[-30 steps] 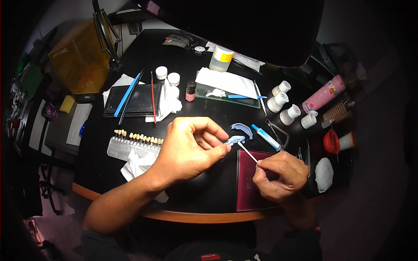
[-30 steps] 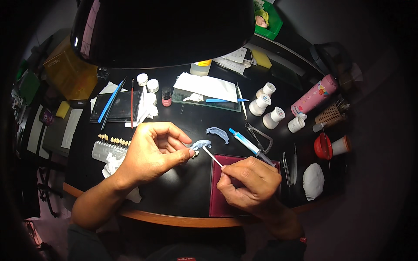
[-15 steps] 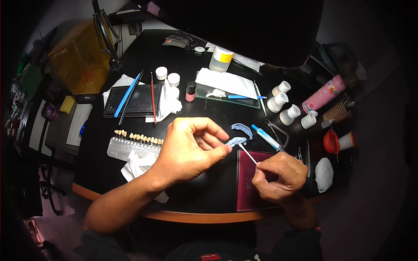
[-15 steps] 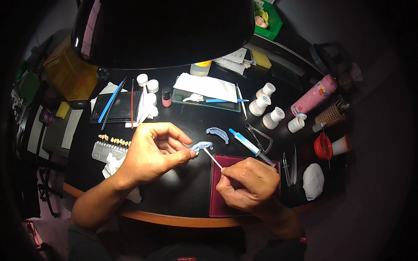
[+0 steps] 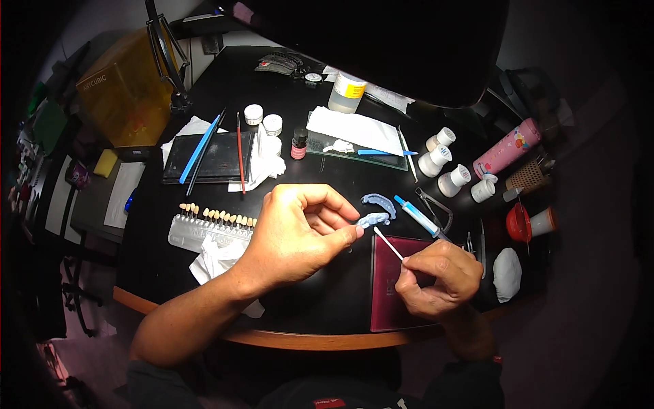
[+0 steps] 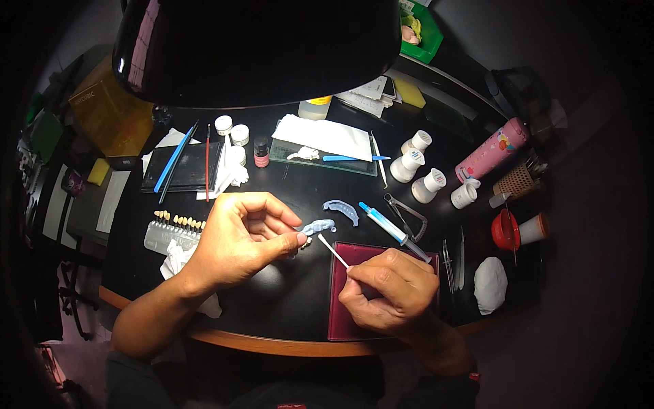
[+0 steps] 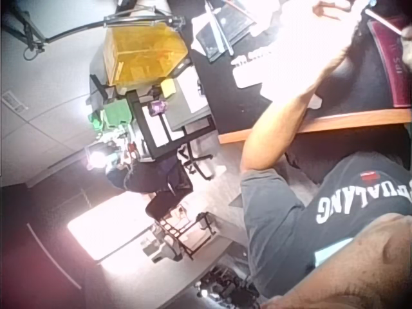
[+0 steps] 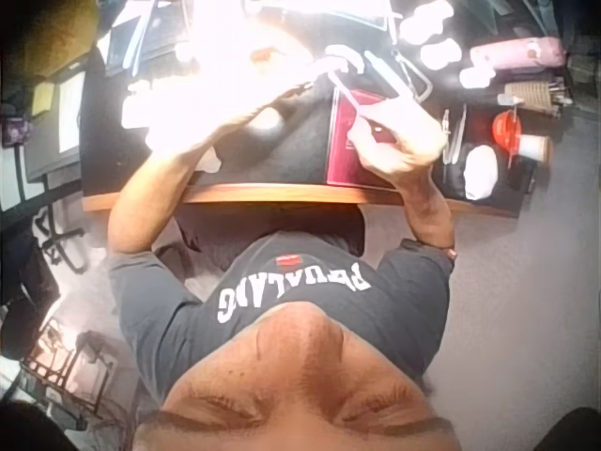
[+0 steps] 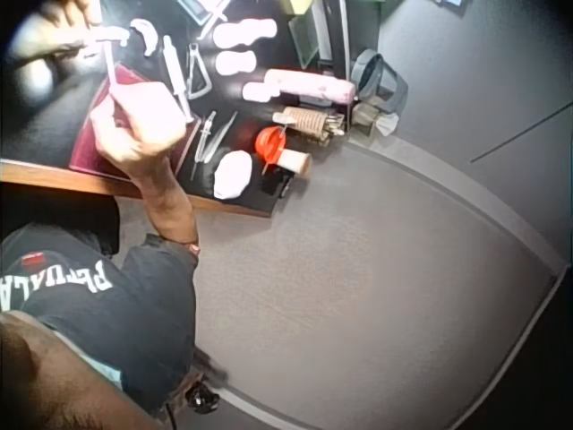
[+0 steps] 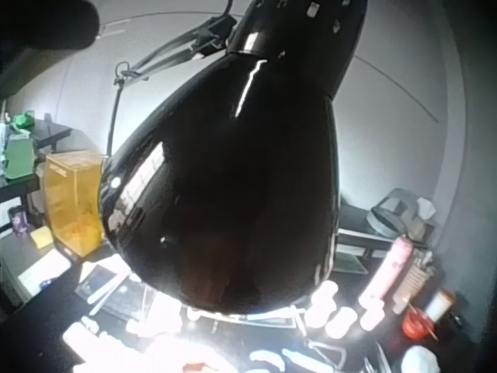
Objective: The person applies a liquid or paste substance to a dental bridge using a thin brush and wipes the bridge with a cloth.
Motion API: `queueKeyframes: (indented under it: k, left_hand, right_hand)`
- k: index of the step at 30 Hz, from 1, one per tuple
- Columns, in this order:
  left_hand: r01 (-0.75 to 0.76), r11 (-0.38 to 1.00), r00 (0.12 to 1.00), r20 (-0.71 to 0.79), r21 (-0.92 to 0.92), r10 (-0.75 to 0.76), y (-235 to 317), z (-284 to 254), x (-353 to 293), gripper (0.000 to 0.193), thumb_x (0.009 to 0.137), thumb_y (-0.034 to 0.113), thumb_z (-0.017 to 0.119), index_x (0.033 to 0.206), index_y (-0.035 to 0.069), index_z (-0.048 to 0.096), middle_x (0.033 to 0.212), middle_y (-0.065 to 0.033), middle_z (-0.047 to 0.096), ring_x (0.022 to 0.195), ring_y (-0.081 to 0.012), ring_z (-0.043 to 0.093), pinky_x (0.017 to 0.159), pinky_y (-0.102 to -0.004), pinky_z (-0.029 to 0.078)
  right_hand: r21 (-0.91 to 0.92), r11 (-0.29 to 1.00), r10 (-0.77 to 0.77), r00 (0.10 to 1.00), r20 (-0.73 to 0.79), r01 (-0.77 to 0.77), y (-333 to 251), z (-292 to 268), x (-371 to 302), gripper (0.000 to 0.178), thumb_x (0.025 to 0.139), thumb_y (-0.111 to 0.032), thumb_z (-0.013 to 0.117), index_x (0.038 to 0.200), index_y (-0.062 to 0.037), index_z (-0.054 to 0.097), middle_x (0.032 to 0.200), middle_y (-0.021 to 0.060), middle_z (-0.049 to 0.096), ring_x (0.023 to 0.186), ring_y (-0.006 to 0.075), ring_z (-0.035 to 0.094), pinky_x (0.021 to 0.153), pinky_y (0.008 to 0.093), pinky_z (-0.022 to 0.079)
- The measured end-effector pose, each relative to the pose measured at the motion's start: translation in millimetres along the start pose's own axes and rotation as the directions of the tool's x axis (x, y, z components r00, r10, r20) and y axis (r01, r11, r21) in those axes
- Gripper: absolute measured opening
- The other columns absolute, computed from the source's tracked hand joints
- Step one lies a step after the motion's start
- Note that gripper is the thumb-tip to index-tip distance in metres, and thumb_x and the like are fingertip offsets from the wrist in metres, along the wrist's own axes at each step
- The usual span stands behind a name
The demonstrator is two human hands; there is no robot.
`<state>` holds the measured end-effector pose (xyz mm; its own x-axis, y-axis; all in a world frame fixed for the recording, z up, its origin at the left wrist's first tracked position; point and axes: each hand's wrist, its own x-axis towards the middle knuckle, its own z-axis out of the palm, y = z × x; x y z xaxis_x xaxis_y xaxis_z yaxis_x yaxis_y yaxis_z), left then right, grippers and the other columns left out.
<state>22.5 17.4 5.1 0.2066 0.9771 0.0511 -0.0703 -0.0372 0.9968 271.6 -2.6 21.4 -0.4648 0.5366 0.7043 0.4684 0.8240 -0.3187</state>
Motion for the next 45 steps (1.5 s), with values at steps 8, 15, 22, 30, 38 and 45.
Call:
queueKeyframes:
  k: [8,15,22,30,38,45]
  left_hand:
    - [-0.001,0.998,1.0,0.021,0.056,-0.001,3,1,-1,0.015,0.09,-0.001,0.082,0.102,-0.004,0.073,0.088,-0.0099,0.078,0.079,-0.0101,0.075,0.074,-0.0224,0.06]
    - [-0.017,0.997,1.0,0.022,0.071,0.016,3,0,-1,0.013,0.09,-0.002,0.081,0.101,-0.004,0.073,0.09,-0.0088,0.078,0.08,-0.0095,0.074,0.075,-0.022,0.059]
    - [0.02,1.0,1.0,0.005,0.013,-0.02,5,3,1,0.011,0.09,-0.001,0.081,0.098,-0.003,0.074,0.088,-0.0095,0.078,0.078,-0.0098,0.074,0.075,-0.023,0.06]
    - [-0.034,0.999,0.999,-0.02,-0.012,0.034,11,1,1,0.01,0.09,-0.002,0.08,0.098,-0.004,0.073,0.086,-0.0094,0.077,0.074,-0.0083,0.073,0.069,-0.0205,0.058]
    - [-0.081,0.997,0.996,-0.046,-0.006,0.081,5,-5,3,0.011,0.091,-0.001,0.079,0.099,-0.004,0.073,0.084,-0.0074,0.075,0.071,-0.0078,0.07,0.067,-0.0215,0.057]
    - [-0.064,0.994,0.996,-0.055,0.087,0.069,7,-9,11,0.01,0.089,0.0,0.08,0.097,-0.003,0.075,0.083,-0.0071,0.076,0.07,-0.0079,0.07,0.068,-0.0224,0.057]
  right_hand:
    - [0.035,0.999,0.002,1.0,0.003,-0.002,0,0,0,0.023,0.07,0.008,0.078,0.09,-0.0031,0.074,0.075,0.0062,0.068,0.06,0.0179,0.068,0.053,0.029,0.055]
    - [0.042,0.999,-0.005,1.0,-0.006,0.005,0,2,1,0.023,0.071,0.008,0.079,0.091,-0.0022,0.074,0.076,0.0068,0.069,0.06,0.0183,0.069,0.054,0.0293,0.055]
    - [0.033,0.999,-0.021,0.999,-0.038,0.022,6,-6,0,0.023,0.07,0.008,0.075,0.09,-0.0016,0.072,0.076,0.0073,0.069,0.06,0.0184,0.068,0.054,0.0285,0.053]
    - [0.068,0.891,0.421,0.76,-0.494,-0.449,61,-109,-12,0.009,0.09,0.008,0.065,0.095,0.0023,0.07,0.079,-0.0002,0.064,0.067,0.0037,0.056,0.061,0.0205,0.043]
    - [-0.537,0.513,0.589,0.73,-0.348,-0.67,157,-150,-17,0.005,0.082,-0.004,0.074,0.085,-0.0007,0.077,0.078,0.0164,0.075,0.077,0.0274,0.076,0.072,0.0369,0.058]
    - [-0.708,0.407,0.692,0.701,-0.174,-0.578,210,-138,-16,0.012,0.075,0.005,0.07,0.08,-0.0036,0.077,0.087,0.0219,0.075,0.09,0.04,0.075,0.086,0.0466,0.058]
